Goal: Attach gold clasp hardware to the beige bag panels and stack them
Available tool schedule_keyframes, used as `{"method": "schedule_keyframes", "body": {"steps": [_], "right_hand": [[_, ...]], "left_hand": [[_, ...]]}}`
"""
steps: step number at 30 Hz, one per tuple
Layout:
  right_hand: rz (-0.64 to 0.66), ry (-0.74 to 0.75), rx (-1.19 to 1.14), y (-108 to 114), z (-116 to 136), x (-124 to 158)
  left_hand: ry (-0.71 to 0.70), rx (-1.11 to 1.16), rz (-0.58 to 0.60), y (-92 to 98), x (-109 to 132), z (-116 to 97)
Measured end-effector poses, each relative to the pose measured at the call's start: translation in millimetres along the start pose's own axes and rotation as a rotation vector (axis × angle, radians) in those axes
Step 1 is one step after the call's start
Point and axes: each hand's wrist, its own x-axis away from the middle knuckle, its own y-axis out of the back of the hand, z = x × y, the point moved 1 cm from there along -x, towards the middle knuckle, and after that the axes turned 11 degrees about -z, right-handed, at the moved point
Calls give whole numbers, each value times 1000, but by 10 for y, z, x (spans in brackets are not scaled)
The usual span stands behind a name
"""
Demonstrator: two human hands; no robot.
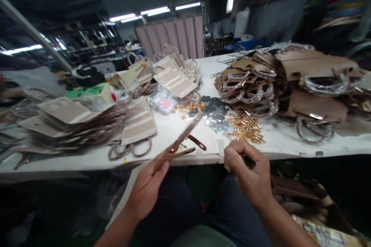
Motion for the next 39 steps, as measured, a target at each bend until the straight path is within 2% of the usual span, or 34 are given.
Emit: {"method": "schedule_keyframes", "body": {"steps": [3, 5, 8, 12, 16, 18, 23, 26, 33, 36, 39], "right_hand": [[31, -99, 245, -158, -81, -144], [104, -80, 288, -357, -85, -235], [242, 18, 271, -661, 26, -301], [234, 142, 259, -841, 214, -351], [181, 227, 247, -758, 233, -402], [126, 204, 297, -670, 154, -416], [68, -62, 336, -488, -224, -440], [24, -239, 322, -429, -469, -425], [-18, -514, 269, -315, -1036, -332], [8, -544, 290, -256, -1261, -334], [18, -549, 323, -220, -1366, -357]], "left_hand": [[328, 442, -238, 288, 10, -404], [426, 614, -311, 396, 65, -559], [470, 718, -264, 432, 129, -634], [423, 712, -255, 366, 92, -588], [326, 601, -246, 250, -64, -451], [303, 566, -223, 167, -151, -338], [307, 576, -257, -74, -315, 12], [326, 623, -207, -190, -381, 240], [538, 708, -178, -292, -475, 782], [644, 758, -155, -315, -488, 891], [716, 795, -144, -341, -496, 917]]}}
